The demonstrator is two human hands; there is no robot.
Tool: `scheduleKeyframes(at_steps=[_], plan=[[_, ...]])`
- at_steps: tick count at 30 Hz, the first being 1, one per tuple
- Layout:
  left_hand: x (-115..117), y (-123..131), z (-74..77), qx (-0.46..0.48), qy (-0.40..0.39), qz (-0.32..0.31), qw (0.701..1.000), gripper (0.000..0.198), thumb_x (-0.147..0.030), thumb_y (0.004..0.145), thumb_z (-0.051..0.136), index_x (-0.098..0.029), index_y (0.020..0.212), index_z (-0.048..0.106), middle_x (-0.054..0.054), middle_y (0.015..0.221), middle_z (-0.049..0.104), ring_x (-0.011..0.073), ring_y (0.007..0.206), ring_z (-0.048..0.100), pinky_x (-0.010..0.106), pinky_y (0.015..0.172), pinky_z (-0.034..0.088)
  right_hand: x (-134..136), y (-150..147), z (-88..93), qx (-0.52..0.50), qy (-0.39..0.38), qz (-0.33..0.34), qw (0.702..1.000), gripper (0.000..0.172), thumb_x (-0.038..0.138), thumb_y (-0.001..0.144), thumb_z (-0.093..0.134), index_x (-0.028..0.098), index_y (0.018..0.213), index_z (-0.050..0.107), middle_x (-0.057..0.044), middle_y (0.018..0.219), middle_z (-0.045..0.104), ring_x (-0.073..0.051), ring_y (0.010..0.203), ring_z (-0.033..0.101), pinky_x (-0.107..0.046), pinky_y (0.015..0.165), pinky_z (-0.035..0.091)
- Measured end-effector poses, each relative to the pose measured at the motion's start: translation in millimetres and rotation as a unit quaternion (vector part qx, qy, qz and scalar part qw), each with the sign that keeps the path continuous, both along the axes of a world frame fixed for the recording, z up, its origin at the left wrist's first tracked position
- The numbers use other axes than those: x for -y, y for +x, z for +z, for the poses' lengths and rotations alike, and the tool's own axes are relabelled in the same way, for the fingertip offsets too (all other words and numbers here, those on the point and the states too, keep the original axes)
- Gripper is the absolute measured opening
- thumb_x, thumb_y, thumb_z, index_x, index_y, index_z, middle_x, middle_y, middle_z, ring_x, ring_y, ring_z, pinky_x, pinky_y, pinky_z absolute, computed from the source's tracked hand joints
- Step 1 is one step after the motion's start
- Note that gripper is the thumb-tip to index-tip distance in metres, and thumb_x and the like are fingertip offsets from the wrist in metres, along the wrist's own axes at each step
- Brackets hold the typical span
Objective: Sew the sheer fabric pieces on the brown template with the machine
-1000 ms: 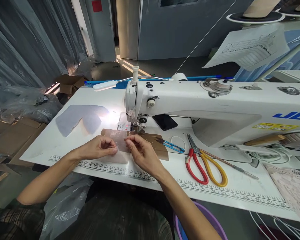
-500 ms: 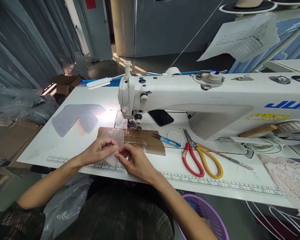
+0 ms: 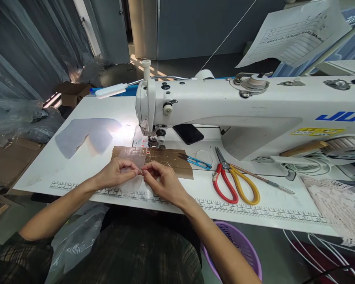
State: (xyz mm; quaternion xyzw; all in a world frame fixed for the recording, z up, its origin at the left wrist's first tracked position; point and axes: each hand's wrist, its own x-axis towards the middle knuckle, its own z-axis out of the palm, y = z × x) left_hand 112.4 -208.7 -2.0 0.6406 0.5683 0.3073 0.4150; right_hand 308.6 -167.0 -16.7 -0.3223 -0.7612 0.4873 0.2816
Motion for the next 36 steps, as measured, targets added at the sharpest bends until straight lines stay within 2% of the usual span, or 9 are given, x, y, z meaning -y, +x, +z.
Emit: scheduleKeyframes(at_steps=[5,11,13,17,23,27,31,33,36], plan=[[-1,5,4.3,-0.004,0.001,0.007,1.000,0.017,-0.027,0.080,0.061,-0.016,0.077,0.073,0.003,0.079,0.073,0.0162,0.078,0.066,0.024,0.073,0.049,0,-4,4.7,0.025,0.044,-0.012,0.999,0.019,0.035,0.088,0.053,0.020,0.080,0.061,-0.001,0.067,0.064,-0.013,0.061,0.055,-0.025,0.058,0.043],[2,6,1.9,-0.018,0.045,0.027,0.998,0.014,-0.023,0.075,0.058,-0.015,0.068,0.067,0.000,0.065,0.065,0.0122,0.062,0.056,0.022,0.059,0.041,1,-9,-3.5,0.037,0.202,-0.081,0.975,0.007,0.022,0.080,0.052,0.021,0.074,0.055,0.000,0.065,0.061,-0.012,0.057,0.054,-0.024,0.058,0.042],[3,4,0.5,-0.017,0.045,0.034,0.998,0.014,-0.022,0.075,0.057,-0.015,0.067,0.066,0.000,0.062,0.063,0.0114,0.059,0.053,0.022,0.056,0.039,-2,-8,-7.0,0.039,0.221,-0.107,0.969,0.005,0.021,0.079,0.052,0.021,0.074,0.053,0.000,0.064,0.061,-0.012,0.056,0.054,-0.024,0.057,0.041],[3,-2,-2.0,0.002,0.035,0.043,0.998,0.016,-0.024,0.076,0.056,-0.015,0.068,0.066,0.001,0.069,0.067,0.0134,0.066,0.058,0.023,0.061,0.043,-5,-4,-4.5,0.043,0.188,-0.096,0.976,0.008,0.023,0.084,0.051,0.020,0.077,0.055,0.000,0.065,0.061,-0.012,0.057,0.054,-0.023,0.056,0.041],[3,-3,-3.7,0.001,0.037,0.031,0.999,0.017,-0.028,0.077,0.059,-0.015,0.071,0.069,0.003,0.074,0.071,0.0158,0.072,0.063,0.025,0.066,0.046,-6,-2,4.2,0.032,0.082,-0.001,0.996,0.017,0.034,0.091,0.053,0.019,0.096,0.060,-0.002,0.073,0.063,-0.013,0.065,0.058,-0.024,0.058,0.045],[4,-3,-3.7,0.009,0.038,0.029,0.999,0.017,-0.029,0.079,0.060,-0.016,0.073,0.070,0.003,0.077,0.072,0.0159,0.075,0.065,0.025,0.068,0.047,-6,-8,-1.5,0.014,0.034,0.009,0.999,0.024,0.043,0.091,0.054,0.020,0.086,0.058,-0.002,0.071,0.059,-0.014,0.064,0.054,-0.025,0.058,0.043],[5,-4,-4.4,0.012,0.025,0.035,0.999,0.023,-0.034,0.081,0.064,-0.015,0.092,0.071,0.001,0.074,0.069,0.0128,0.066,0.060,0.022,0.060,0.044,-5,-12,-5.7,-0.027,-0.023,0.014,0.999,0.028,0.046,0.092,0.053,0.020,0.084,0.053,-0.001,0.070,0.057,-0.014,0.064,0.054,-0.026,0.060,0.043],[5,-4,-4.0,0.029,0.024,0.029,0.999,0.027,-0.036,0.082,0.063,-0.015,0.097,0.070,0.000,0.073,0.067,0.0108,0.062,0.056,0.021,0.058,0.043,-4,-14,-5.7,-0.033,-0.021,0.007,0.999,0.028,0.047,0.092,0.053,0.020,0.083,0.053,-0.001,0.071,0.057,-0.014,0.064,0.054,-0.026,0.060,0.043],[4,-2,-1.5,0.050,0.033,0.026,0.998,0.020,-0.032,0.082,0.062,-0.014,0.086,0.069,-0.003,0.065,0.059,0.0084,0.056,0.049,0.020,0.057,0.040,-2,-15,-5.1,-0.032,0.016,-0.011,0.999,0.025,0.041,0.092,0.053,0.020,0.080,0.054,-0.002,0.074,0.056,-0.014,0.066,0.053,-0.027,0.061,0.042]])
